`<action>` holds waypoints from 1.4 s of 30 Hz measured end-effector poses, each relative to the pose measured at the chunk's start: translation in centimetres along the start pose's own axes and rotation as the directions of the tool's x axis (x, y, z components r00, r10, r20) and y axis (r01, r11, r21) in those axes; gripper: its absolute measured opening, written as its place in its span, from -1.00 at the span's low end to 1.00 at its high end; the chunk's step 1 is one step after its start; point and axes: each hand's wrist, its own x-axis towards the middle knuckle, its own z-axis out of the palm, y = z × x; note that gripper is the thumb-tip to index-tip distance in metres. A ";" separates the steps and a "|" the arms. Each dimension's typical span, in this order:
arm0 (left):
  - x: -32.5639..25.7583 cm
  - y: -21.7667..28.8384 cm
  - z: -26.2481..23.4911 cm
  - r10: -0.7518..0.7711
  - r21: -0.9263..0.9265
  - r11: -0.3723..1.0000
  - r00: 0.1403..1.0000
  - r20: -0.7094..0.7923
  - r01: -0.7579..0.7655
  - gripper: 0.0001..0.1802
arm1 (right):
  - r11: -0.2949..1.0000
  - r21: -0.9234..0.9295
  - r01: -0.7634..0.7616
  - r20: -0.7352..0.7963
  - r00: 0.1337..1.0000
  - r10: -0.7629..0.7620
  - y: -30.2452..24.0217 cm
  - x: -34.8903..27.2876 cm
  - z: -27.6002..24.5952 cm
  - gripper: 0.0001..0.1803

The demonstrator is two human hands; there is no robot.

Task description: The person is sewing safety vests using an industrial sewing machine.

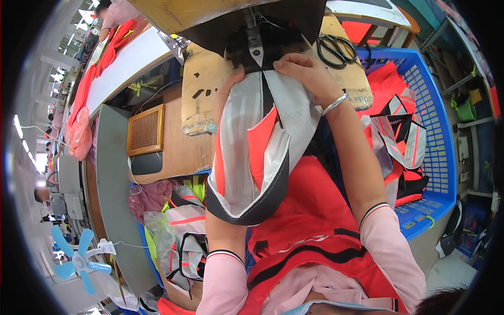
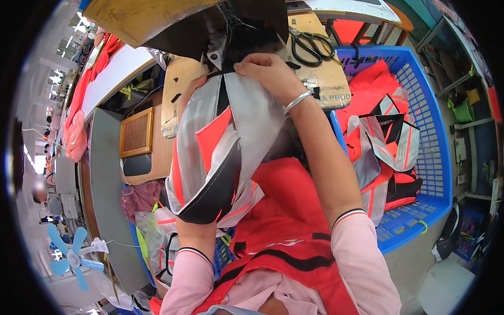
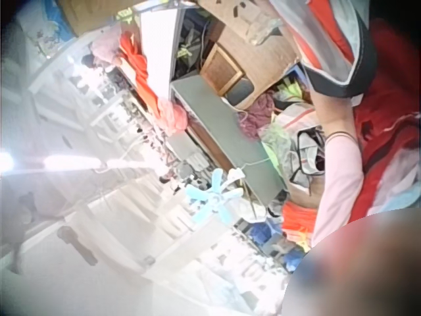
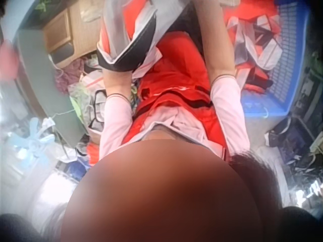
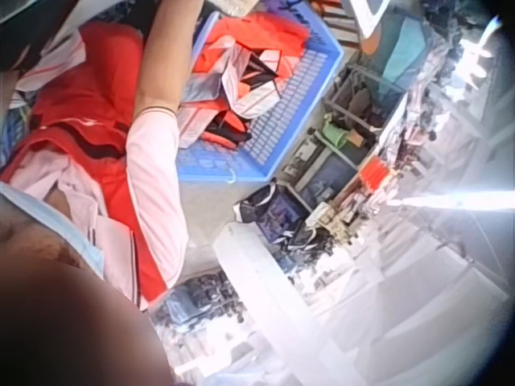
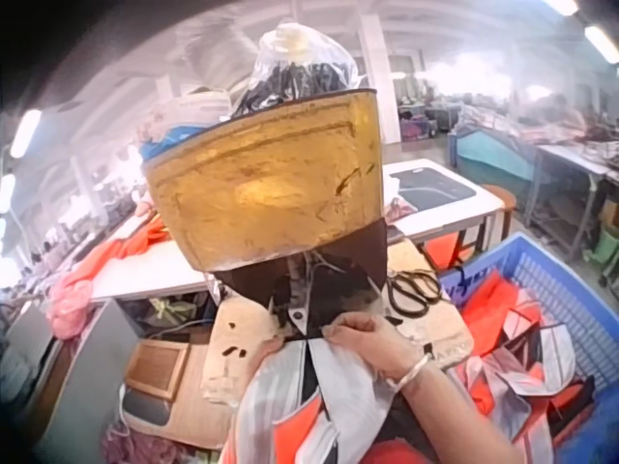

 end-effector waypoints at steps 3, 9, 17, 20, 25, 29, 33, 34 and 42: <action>0.0 -0.1 0.2 0.085 0.095 0.992 0.996 -0.039 -0.081 -0.84 | 1.000 0.014 -0.010 0.008 1.000 0.009 -0.1 0.1 -0.1 -0.82; 0.0 0.2 1.0 0.039 0.053 0.998 0.999 -0.007 -0.038 -0.84 | 1.000 0.003 0.006 0.002 1.000 -0.006 -0.3 0.4 -0.1 -0.82; -0.6 0.8 0.9 -0.116 -0.100 0.986 0.984 0.138 0.131 -0.84 | 0.997 0.067 0.041 -0.011 0.999 -0.040 -0.2 0.5 0.2 -0.76; -0.5 1.0 0.9 -0.128 -0.121 0.982 0.979 0.161 0.148 -0.84 | 0.999 0.039 0.027 -0.011 1.000 -0.026 -0.4 0.5 0.0 -0.77; -0.2 0.7 0.7 0.055 0.012 0.998 0.995 0.088 -0.056 -0.81 | 0.998 0.061 0.031 -0.006 1.000 -0.030 -0.5 0.3 0.3 -0.82; 0.9 -0.6 -2.0 0.234 0.091 0.964 0.961 0.149 -0.248 -0.76 | 0.996 0.085 -0.004 -0.015 1.000 0.005 -0.7 0.5 0.1 -0.84; 2.6 -0.6 -5.8 0.371 0.245 0.893 0.926 0.074 -0.378 -0.67 | 0.993 0.093 0.070 -0.127 0.990 -0.058 -1.7 -1.0 -1.8 -0.84; 2.8 -0.2 -6.5 0.282 0.298 0.913 0.959 0.039 -0.280 -0.64 | 0.996 -0.009 0.091 -0.077 0.993 -0.091 -1.7 -1.9 -2.3 -0.84; -7.5 -3.1 -4.9 -0.061 0.382 0.924 0.969 0.239 -0.036 -0.83 | 0.931 -0.366 0.015 0.120 0.992 0.030 1.5 -13.1 -2.9 -0.83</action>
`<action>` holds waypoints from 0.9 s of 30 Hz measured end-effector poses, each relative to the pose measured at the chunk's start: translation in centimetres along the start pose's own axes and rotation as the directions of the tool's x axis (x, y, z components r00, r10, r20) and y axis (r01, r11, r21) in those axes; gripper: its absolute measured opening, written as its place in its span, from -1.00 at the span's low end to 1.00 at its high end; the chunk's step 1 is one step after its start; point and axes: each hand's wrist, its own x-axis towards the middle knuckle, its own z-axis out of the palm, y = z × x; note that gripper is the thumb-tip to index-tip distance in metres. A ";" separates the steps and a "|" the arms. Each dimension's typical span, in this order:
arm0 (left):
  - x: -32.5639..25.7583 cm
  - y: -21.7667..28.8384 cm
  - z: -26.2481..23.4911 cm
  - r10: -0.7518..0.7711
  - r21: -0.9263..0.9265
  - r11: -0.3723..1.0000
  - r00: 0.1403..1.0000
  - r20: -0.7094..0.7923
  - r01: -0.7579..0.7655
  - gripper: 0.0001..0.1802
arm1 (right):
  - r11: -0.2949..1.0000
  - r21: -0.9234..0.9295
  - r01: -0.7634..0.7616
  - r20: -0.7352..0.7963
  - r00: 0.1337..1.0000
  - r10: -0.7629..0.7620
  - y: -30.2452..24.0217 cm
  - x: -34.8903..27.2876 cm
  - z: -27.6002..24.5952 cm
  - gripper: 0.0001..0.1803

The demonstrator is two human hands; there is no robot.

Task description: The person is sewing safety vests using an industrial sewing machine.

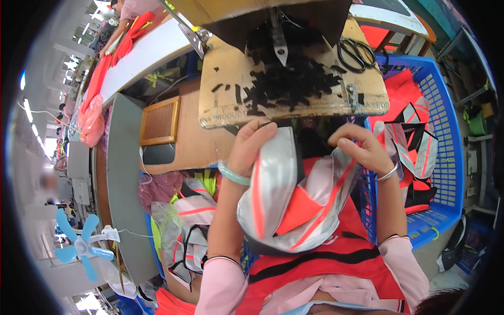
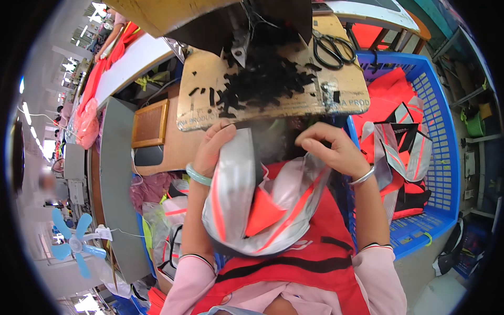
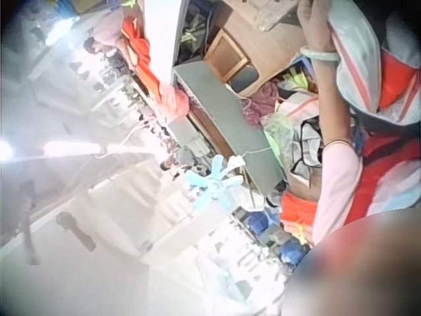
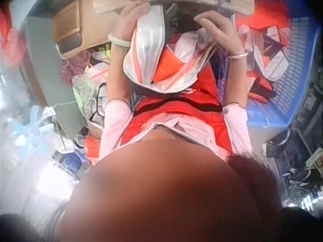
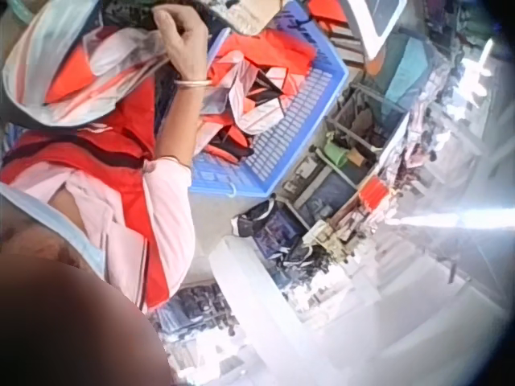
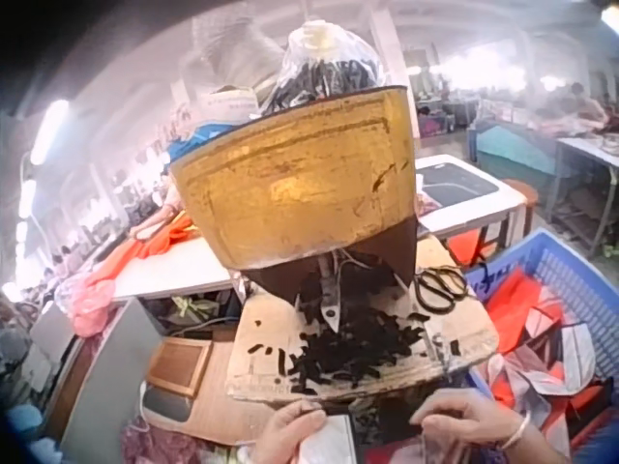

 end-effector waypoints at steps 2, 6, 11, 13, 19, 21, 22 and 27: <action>-0.1 0.9 1.9 0.056 0.359 0.932 0.998 -0.005 -0.051 -0.75 | 0.886 -0.295 0.357 -0.066 0.917 -0.392 -1.3 -0.9 1.4 -0.86; 2.3 2.4 5.2 -0.100 0.809 0.517 0.919 0.381 -0.279 -0.51 | 0.588 -0.312 0.746 0.438 0.662 -0.608 -4.7 -3.2 8.3 -0.69; 4.1 2.7 8.9 -0.373 0.813 0.487 0.766 0.523 -0.319 -0.47 | 0.279 -0.880 0.385 0.357 0.922 -0.149 -4.3 -2.9 12.3 -0.43; 4.3 2.0 9.7 -0.420 0.817 0.471 0.730 0.539 -0.332 -0.51 | 0.248 -0.903 0.349 0.324 0.936 -0.140 -3.2 -2.1 11.8 -0.45; 0.3 -1.9 5.9 -0.089 0.598 0.781 0.917 0.389 -0.178 -0.52 | 0.685 -0.699 0.206 0.131 0.978 -0.161 -1.3 -3.0 6.7 -0.63; -2.6 -3.5 4.6 -0.058 0.672 0.723 0.956 0.289 -0.159 -0.49 | 0.795 -0.593 0.128 0.014 0.989 -0.149 -1.3 -3.3 5.1 -0.58; -4.2 -4.3 4.5 -0.120 0.784 0.615 0.972 0.200 -0.086 -0.48 | 0.876 -0.469 0.117 -0.017 0.990 -0.141 -1.6 -3.3 4.6 -0.57; -5.8 -4.5 6.2 0.404 0.631 0.724 0.913 -0.059 -0.279 -0.70 | 0.939 -0.260 0.226 0.094 0.974 -0.208 -5.2 -2.8 2.9 -0.57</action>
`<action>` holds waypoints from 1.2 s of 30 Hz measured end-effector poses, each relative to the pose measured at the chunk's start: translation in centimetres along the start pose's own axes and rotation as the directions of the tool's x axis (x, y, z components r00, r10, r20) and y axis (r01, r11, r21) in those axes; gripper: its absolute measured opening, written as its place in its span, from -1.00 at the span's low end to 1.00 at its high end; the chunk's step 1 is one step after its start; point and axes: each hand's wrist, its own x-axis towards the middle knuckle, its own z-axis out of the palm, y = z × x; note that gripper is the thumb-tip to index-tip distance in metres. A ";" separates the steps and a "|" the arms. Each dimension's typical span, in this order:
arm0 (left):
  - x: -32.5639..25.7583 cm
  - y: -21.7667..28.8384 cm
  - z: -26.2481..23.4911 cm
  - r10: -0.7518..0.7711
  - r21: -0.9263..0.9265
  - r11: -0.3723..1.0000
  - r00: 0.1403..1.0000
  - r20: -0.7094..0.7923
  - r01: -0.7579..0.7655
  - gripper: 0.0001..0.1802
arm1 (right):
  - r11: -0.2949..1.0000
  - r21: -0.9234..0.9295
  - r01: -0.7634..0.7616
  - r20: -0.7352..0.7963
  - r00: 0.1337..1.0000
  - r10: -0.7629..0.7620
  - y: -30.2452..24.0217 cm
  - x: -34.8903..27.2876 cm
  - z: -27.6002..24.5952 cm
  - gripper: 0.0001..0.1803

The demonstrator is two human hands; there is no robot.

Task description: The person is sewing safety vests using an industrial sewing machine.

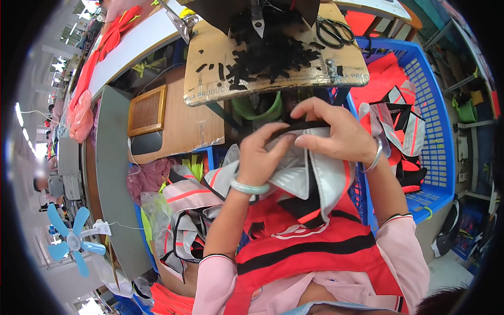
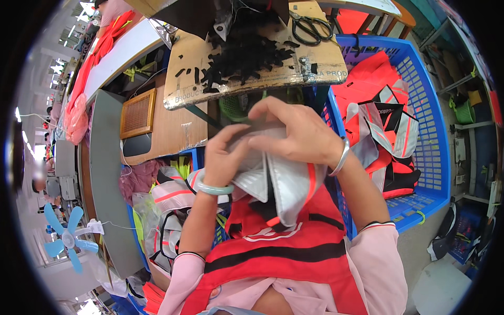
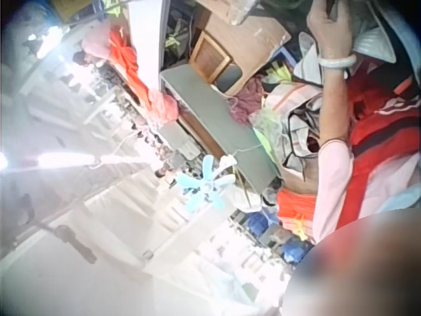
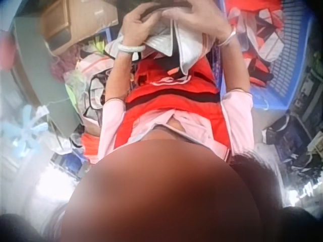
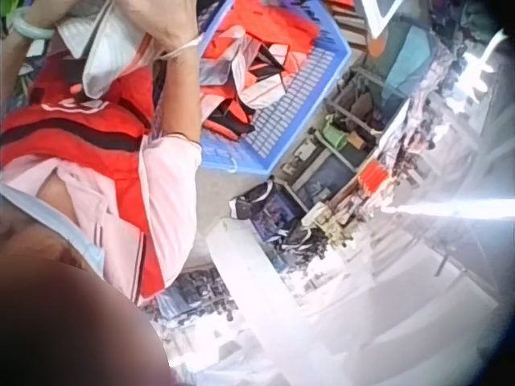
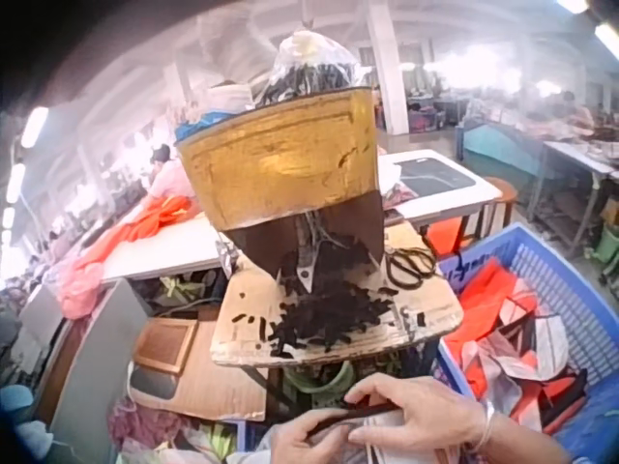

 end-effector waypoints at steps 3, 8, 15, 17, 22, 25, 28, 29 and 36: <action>2.1 2.0 -2.8 0.180 0.134 0.976 0.983 -0.039 -0.173 -0.69 | 0.987 -0.130 -0.093 -0.012 0.996 0.092 -1.4 0.8 -1.2 -0.56; 6.1 4.0 -5.3 0.311 0.483 0.804 0.937 0.157 -0.348 -0.76 | 0.943 -0.321 -0.085 -0.149 0.988 0.038 0.3 4.2 -1.0 -0.67; 12.8 4.1 -7.9 0.007 0.409 0.904 0.959 0.282 -0.127 -0.64 | 0.995 -0.079 -0.068 -0.163 0.985 0.054 2.8 8.7 -1.8 -0.69; 14.0 3.8 -8.5 -0.081 0.421 0.906 0.953 0.291 -0.051 -0.58 | 0.992 -0.096 -0.081 -0.150 0.986 0.066 3.2 9.9 -2.2 -0.59; 17.3 3.1 -9.6 -0.200 0.415 0.909 0.919 0.340 0.044 -0.56 | 0.992 -0.069 -0.104 -0.087 0.991 0.098 4.4 12.8 -2.9 -0.56; 18.4 2.4 -9.8 -0.244 0.355 0.927 0.911 0.333 0.118 -0.58 | 0.989 0.017 -0.150 -0.065 0.987 0.150 4.7 13.8 -3.1 -0.56; 19.5 1.7 -9.9 -0.288 0.296 0.936 0.900 0.326 0.192 -0.58 | 0.979 0.124 -0.159 -0.055 0.984 0.167 4.6 14.2 -3.3 -0.56; 19.8 1.6 -10.0 -0.299 0.266 0.939 0.896 0.327 0.217 -0.57 | 0.977 0.122 -0.178 -0.050 0.982 0.185 4.5 14.3 -3.4 -0.59; 20.5 1.2 -10.2 -0.274 0.274 0.941 0.922 0.272 0.199 -0.59 | 0.983 0.150 -0.103 -0.065 0.991 0.114 4.4 15.0 -3.5 -0.64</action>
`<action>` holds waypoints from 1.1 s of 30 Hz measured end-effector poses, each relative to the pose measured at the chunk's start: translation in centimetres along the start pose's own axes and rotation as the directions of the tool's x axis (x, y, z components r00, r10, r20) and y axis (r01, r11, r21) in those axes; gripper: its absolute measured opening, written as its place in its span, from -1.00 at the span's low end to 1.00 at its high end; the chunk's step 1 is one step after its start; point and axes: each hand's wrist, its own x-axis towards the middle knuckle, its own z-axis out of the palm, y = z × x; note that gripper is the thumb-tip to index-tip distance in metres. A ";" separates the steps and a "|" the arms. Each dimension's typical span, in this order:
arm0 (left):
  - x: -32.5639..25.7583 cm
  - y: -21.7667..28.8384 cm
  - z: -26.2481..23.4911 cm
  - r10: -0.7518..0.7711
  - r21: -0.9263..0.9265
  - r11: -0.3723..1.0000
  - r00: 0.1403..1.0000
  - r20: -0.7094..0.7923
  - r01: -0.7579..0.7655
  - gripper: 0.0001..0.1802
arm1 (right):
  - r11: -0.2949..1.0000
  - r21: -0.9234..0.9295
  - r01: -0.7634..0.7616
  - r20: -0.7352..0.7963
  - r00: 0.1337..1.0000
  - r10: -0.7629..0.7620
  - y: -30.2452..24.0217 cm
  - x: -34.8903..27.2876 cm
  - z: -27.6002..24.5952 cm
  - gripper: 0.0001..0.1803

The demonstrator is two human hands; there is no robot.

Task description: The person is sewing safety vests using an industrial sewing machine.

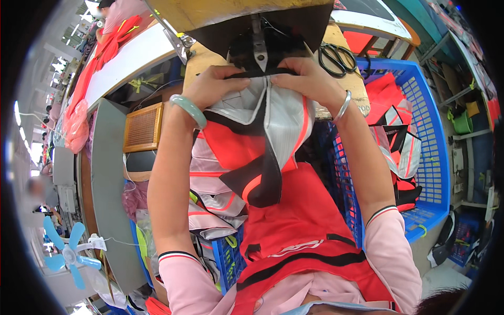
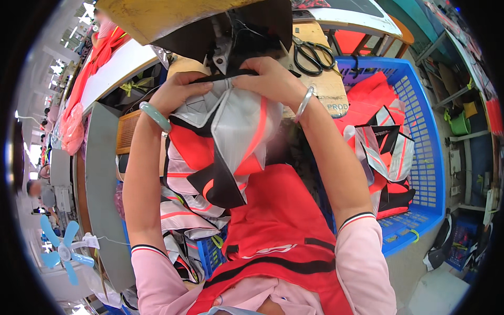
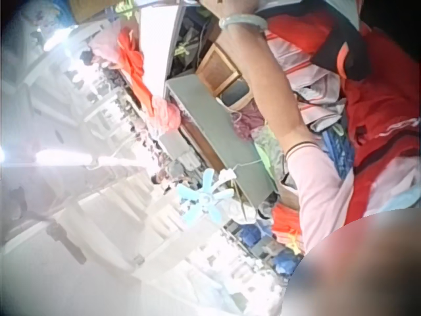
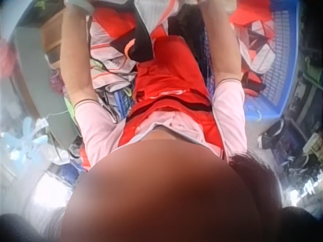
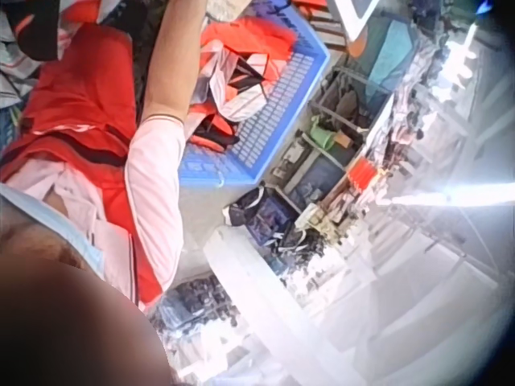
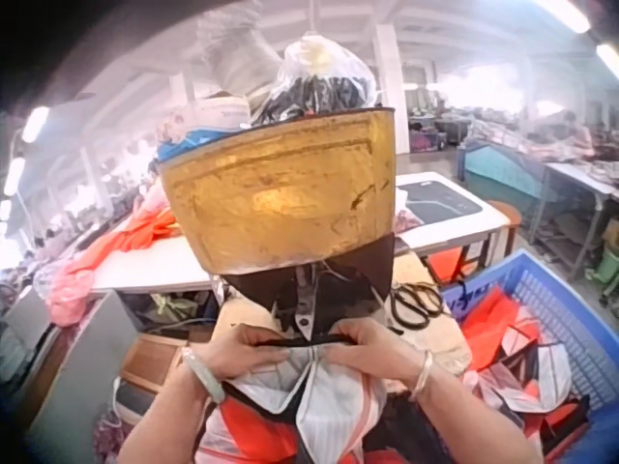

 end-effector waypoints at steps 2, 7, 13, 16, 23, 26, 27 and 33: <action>0.1 0.1 -0.1 -0.027 -0.107 0.994 0.999 0.030 0.030 -0.61 | 1.000 0.010 -0.005 -0.013 1.000 0.005 0.2 0.2 -0.1 -0.59; 0.1 0.6 -0.1 -0.093 -0.248 0.964 0.995 0.032 0.098 -0.61 | 0.995 0.087 -0.038 -0.044 0.998 0.042 0.1 0.3 0.0 -0.59; -0.1 0.6 0.0 -0.067 -0.216 0.974 0.998 0.003 0.066 -0.60 | 0.986 0.160 -0.047 -0.091 0.994 0.062 0.5 0.0 0.8 -0.65; -0.3 0.5 -0.3 -0.029 -0.200 0.979 1.000 0.011 0.030 -0.60 | 0.974 0.225 -0.025 -0.158 0.986 0.062 0.8 -0.5 0.5 -0.66; -3.2 -0.3 1.9 0.160 0.302 0.923 0.953 0.259 -0.237 -0.55 | 0.979 -0.180 0.092 0.257 0.965 -0.044 -1.3 -7.2 -1.6 -0.61; -3.0 -0.5 6.4 0.169 0.184 0.941 0.865 0.472 -0.284 -0.49 | 0.857 -0.256 0.448 0.430 0.846 -0.314 -2.7 -10.6 1.0 -0.61; -2.8 -0.5 7.9 0.196 0.122 0.944 0.819 0.540 -0.307 -0.49 | 0.810 -0.290 0.510 0.456 0.818 -0.352 -2.9 -11.4 2.5 -0.59; -2.9 -0.6 13.5 0.201 -0.195 0.976 0.750 0.631 -0.098 -0.44 | 0.322 -0.827 0.461 0.423 0.887 -0.183 -1.6 -14.0 7.6 -0.47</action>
